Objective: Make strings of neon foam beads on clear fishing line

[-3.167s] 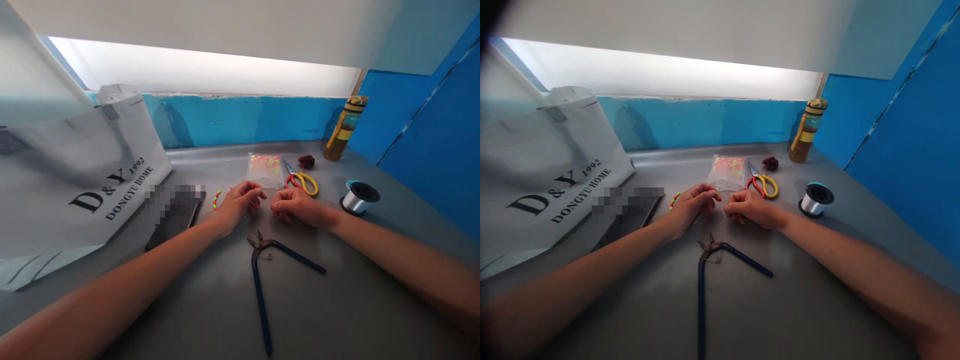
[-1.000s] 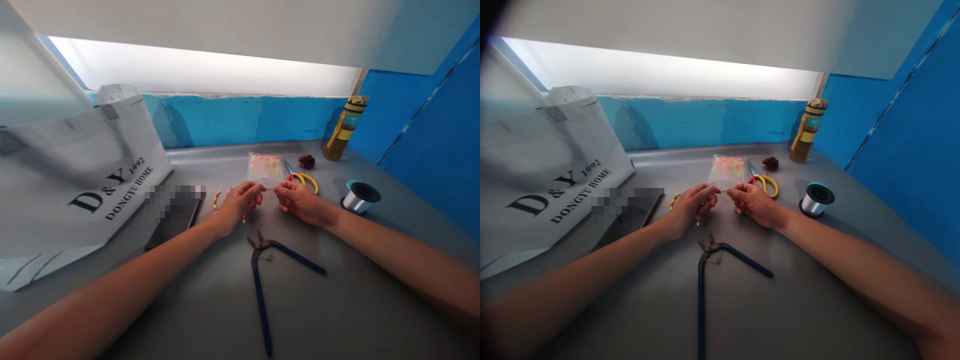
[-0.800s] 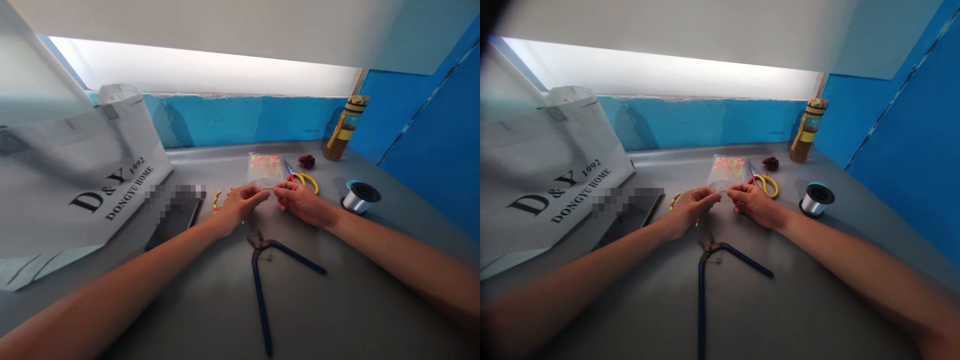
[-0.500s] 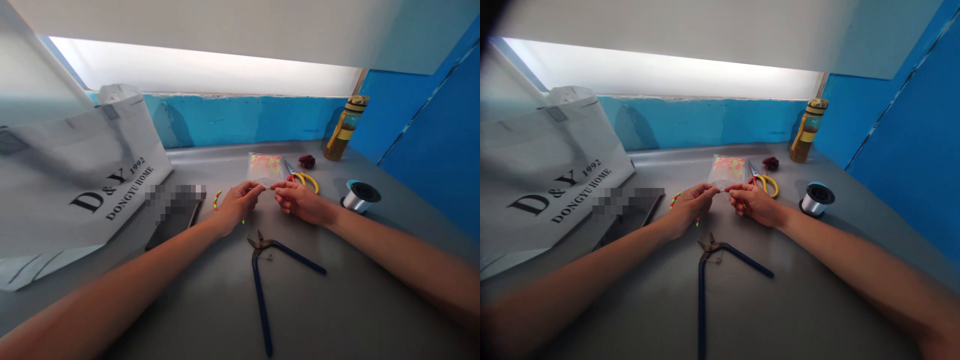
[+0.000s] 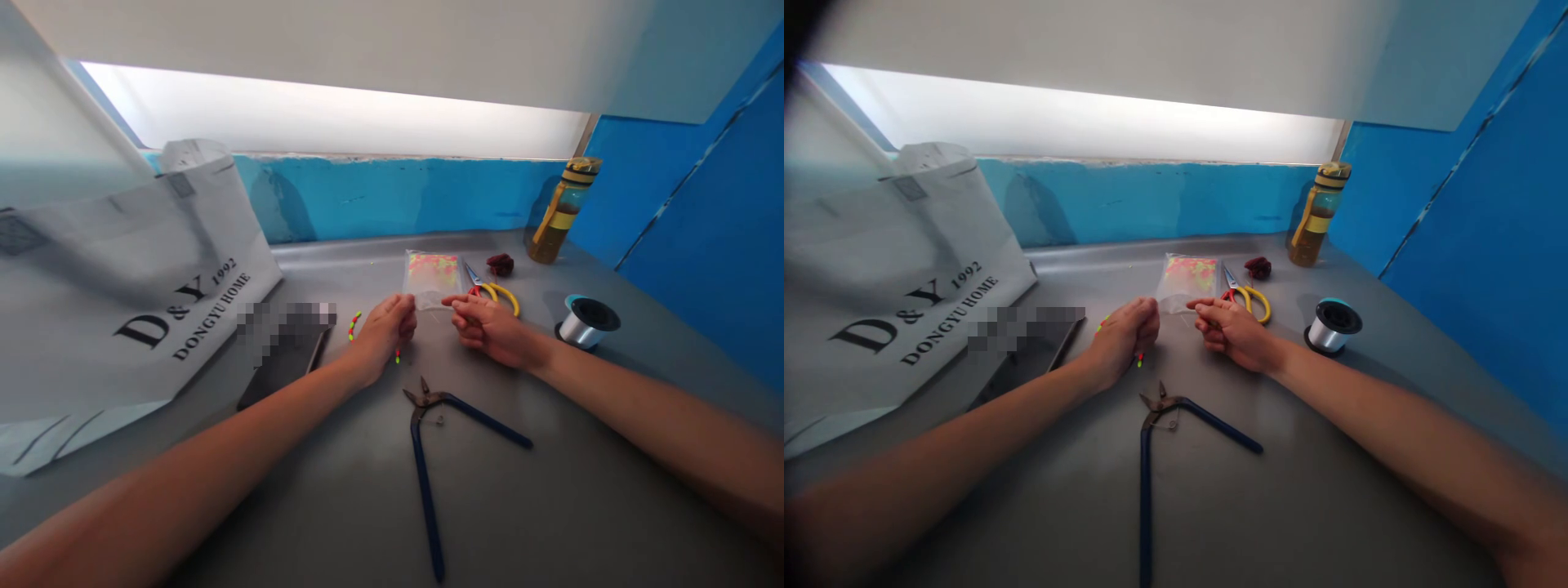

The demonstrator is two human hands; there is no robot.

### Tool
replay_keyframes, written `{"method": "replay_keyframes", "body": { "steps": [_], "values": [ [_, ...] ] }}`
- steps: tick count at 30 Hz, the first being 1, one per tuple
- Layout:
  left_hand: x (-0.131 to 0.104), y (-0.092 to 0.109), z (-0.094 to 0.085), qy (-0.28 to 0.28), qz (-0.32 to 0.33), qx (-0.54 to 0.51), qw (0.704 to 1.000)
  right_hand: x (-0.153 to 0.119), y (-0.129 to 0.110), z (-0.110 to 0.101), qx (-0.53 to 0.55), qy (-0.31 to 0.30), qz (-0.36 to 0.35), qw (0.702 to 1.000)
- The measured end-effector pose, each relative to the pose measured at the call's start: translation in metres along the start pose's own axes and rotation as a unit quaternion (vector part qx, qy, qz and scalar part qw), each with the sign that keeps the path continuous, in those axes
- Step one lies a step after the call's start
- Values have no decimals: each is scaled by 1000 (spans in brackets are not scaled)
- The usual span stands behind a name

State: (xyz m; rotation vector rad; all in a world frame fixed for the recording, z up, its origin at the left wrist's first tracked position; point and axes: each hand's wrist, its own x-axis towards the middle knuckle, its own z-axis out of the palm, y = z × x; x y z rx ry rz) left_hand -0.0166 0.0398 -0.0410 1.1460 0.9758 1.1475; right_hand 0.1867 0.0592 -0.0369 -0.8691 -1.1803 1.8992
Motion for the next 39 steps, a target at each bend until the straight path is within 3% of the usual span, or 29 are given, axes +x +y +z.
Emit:
{"method": "replay_keyframes", "body": {
  "steps": [6,13,16,34,39],
  "values": [
    [2,-2,-1,31,1,-25,999,0,1,3,5,-15,-21,1000],
    [-4,0,2,-69,37,108,991,1,4,2,-38,-11,-35,999],
    [-6,2,3,-87,62,144,984,1,5,2,-63,-7,-35,997],
    [-7,4,2,-48,24,137,989,-1,5,5,-154,-22,-15,988],
    [-8,5,3,-63,31,140,988,0,5,4,-151,-18,-13,988]
  ]
}}
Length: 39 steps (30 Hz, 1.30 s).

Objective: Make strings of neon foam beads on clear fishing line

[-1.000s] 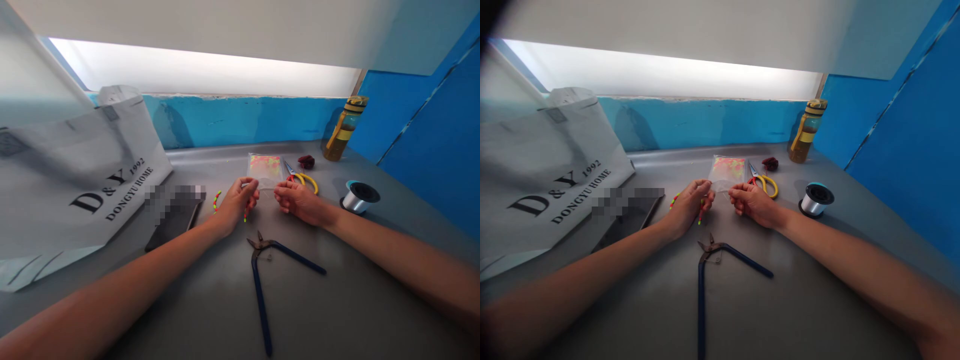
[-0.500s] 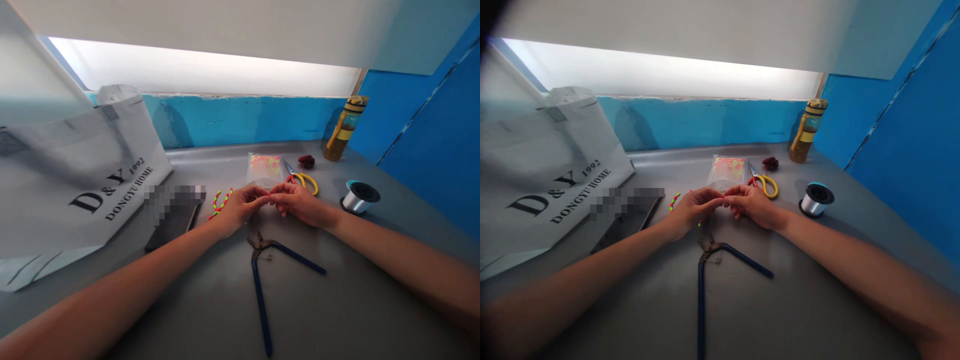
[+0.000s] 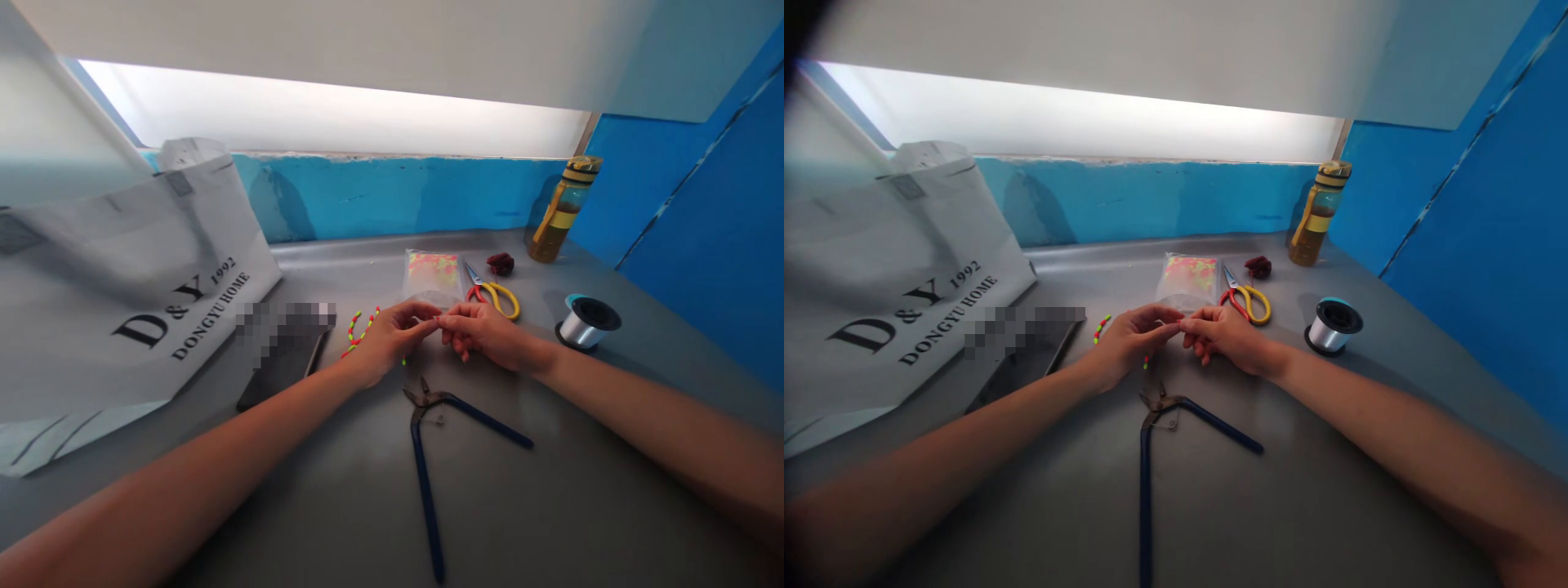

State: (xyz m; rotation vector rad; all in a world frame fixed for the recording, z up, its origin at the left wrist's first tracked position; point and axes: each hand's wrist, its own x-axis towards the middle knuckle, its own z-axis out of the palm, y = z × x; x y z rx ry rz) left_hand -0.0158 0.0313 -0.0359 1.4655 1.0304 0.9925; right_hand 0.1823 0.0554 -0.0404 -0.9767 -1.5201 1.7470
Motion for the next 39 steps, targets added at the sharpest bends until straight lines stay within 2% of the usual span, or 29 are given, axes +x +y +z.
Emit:
{"method": "replay_keyframes", "body": {
  "steps": [8,15,22,29,34,39],
  "values": [
    [0,3,1,-2,-17,-2,1000,-3,-2,1,37,10,2,999],
    [-2,5,0,-12,-13,-9,1000,-1,-4,-4,194,7,-24,981],
    [0,1,-1,-8,-37,-8,999,-1,-6,-8,251,59,3,966],
    [2,-3,-3,-22,-21,-26,999,-1,-7,-11,170,-41,14,985],
    [3,-6,-3,-20,-26,-32,999,-4,-7,-5,52,-51,-2,997],
    [4,-8,-3,-8,-28,-43,999,-6,-6,1,-59,-71,-33,995]
  ]
}}
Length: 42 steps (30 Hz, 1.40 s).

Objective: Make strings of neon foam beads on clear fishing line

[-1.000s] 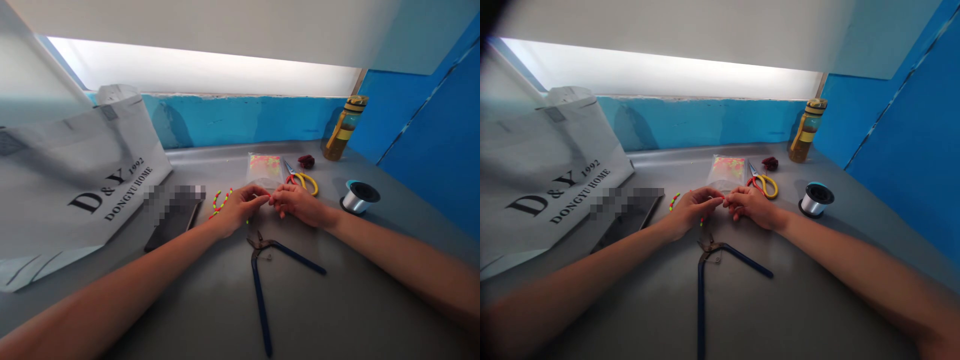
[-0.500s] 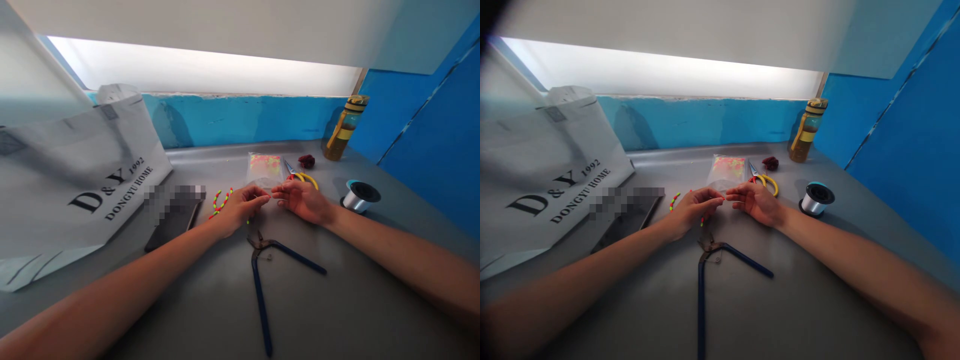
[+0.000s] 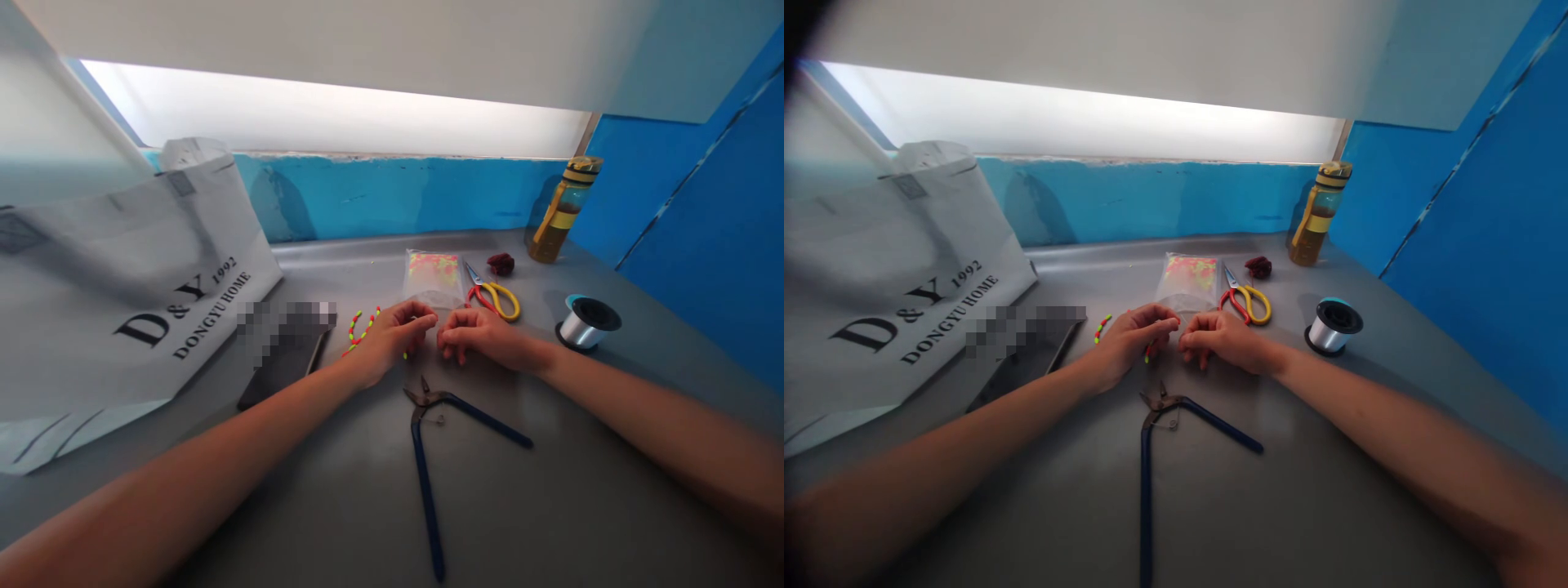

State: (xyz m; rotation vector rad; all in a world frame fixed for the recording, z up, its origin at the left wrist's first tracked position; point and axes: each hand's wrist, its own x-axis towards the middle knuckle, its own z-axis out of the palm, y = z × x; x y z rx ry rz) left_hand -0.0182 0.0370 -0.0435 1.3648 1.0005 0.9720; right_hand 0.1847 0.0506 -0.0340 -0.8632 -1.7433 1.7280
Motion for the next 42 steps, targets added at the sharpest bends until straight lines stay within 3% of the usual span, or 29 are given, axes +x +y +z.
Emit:
{"method": "replay_keyframes", "body": {
  "steps": [13,29,42],
  "values": [
    [2,2,0,28,-3,-61,998,0,0,0,-42,-12,4,999],
    [3,-2,-2,20,4,-83,996,-1,-3,3,-46,-7,7,999],
    [3,2,0,31,6,-80,996,2,4,-4,69,26,20,997]
  ]
}}
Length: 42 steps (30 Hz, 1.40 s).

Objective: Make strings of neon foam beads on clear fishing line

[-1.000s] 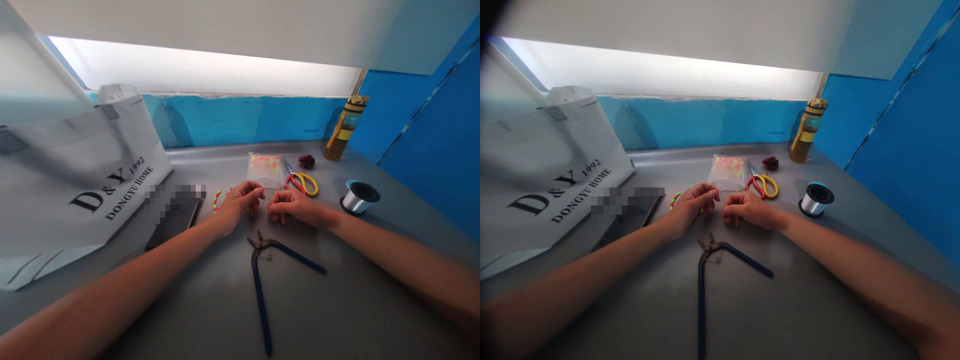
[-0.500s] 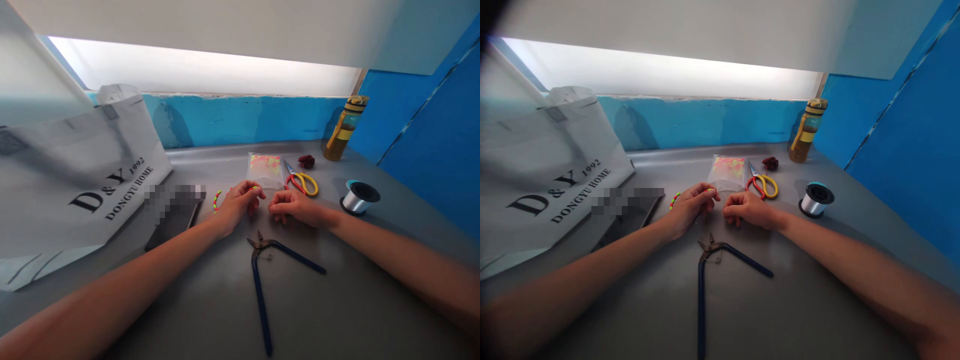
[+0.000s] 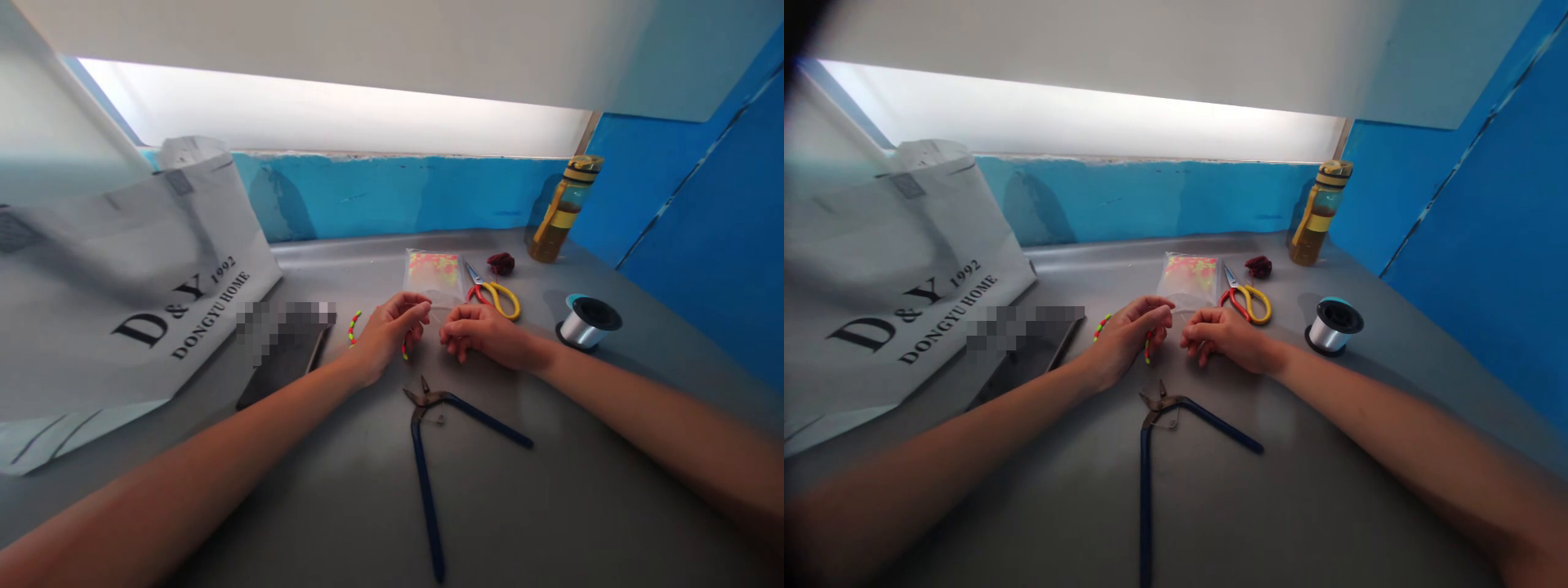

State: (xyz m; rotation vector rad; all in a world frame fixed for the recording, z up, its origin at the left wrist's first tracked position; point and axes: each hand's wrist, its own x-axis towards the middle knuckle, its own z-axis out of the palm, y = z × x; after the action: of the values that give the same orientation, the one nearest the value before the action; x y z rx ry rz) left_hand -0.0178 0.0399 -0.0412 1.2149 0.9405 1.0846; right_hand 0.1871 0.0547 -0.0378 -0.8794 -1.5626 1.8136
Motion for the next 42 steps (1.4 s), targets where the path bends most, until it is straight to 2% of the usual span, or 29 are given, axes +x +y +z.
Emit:
{"method": "replay_keyframes", "body": {
  "steps": [11,18,25,30,36,42],
  "values": [
    [-3,2,0,-12,-1,66,998,2,1,-2,44,14,18,999],
    [-6,5,2,-14,-6,89,996,0,0,-1,22,-9,18,1000],
    [-4,3,5,1,6,38,999,3,0,-2,67,33,9,997],
    [-4,3,5,-6,5,56,998,5,0,-6,105,75,1,992],
    [-7,6,4,-25,-1,95,995,3,0,0,48,44,7,998],
    [-7,4,3,-34,4,102,994,2,-1,4,39,57,15,998]
  ]
}}
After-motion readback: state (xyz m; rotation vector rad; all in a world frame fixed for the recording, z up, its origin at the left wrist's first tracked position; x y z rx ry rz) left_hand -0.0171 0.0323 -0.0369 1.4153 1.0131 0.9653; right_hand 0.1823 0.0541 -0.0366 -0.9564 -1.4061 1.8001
